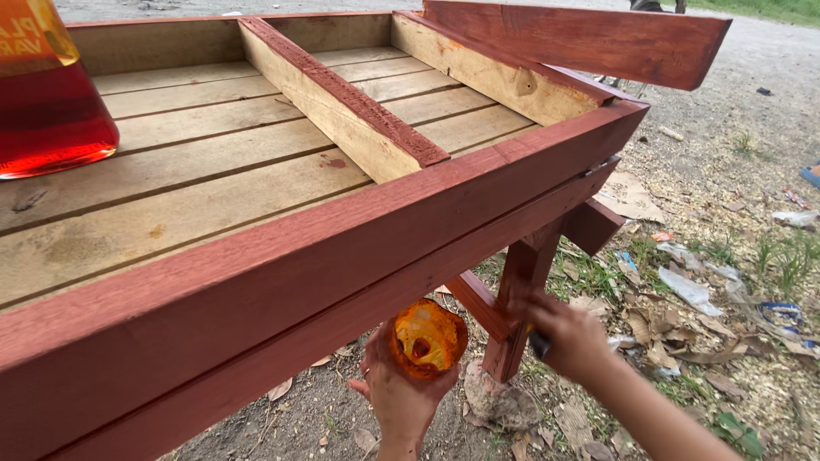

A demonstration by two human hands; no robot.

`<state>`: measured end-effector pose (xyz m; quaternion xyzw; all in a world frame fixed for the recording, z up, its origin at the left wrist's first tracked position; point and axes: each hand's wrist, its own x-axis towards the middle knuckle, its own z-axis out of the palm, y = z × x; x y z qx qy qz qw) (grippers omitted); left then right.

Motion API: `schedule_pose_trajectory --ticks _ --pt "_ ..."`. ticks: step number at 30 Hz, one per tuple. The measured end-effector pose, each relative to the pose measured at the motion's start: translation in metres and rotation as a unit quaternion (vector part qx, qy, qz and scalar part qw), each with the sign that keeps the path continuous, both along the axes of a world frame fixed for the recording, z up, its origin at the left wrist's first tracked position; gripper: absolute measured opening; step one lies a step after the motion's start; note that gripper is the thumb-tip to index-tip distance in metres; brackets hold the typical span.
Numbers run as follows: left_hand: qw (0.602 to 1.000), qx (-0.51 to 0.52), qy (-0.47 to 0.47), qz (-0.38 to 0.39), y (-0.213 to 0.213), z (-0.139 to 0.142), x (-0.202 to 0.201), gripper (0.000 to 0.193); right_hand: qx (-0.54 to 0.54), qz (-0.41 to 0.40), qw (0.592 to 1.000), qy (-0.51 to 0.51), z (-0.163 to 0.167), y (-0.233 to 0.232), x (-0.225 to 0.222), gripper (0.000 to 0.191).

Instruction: The person paints a wooden bench with reddish-brown paint using a brush. They hold a cut plastic bottle as a paint container and repeatedly dip the brush to apply paint to the bench's frame and legs. A bottle of liquid is briefly opened and set aside on the bench.

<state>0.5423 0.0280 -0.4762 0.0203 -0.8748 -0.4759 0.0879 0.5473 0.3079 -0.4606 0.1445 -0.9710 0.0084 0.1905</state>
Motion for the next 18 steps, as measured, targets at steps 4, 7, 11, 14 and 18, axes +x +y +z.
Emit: schedule_pose_trajectory --ticks 4,7,11,14,18 --pt "0.995 0.020 0.096 -0.026 0.008 0.006 0.006 0.115 0.024 0.016 0.995 0.096 0.002 -0.002 0.000 0.041" --pt "0.993 0.029 0.109 -0.028 0.015 0.008 0.009 0.113 0.031 0.020 0.992 0.118 -0.002 -0.013 -0.001 0.042" --pt "0.986 0.042 0.155 -0.037 0.022 0.008 0.011 0.111 -0.136 -0.153 0.965 -0.166 0.002 -0.023 -0.013 0.024" --pt "0.986 0.036 0.159 -0.036 0.024 0.007 0.012 0.111 -0.224 -0.013 0.972 0.072 0.010 -0.023 -0.022 0.027" --pt "0.992 0.010 0.123 -0.025 0.024 0.007 0.011 0.110 -0.228 0.005 0.967 0.118 0.015 -0.027 -0.018 0.029"
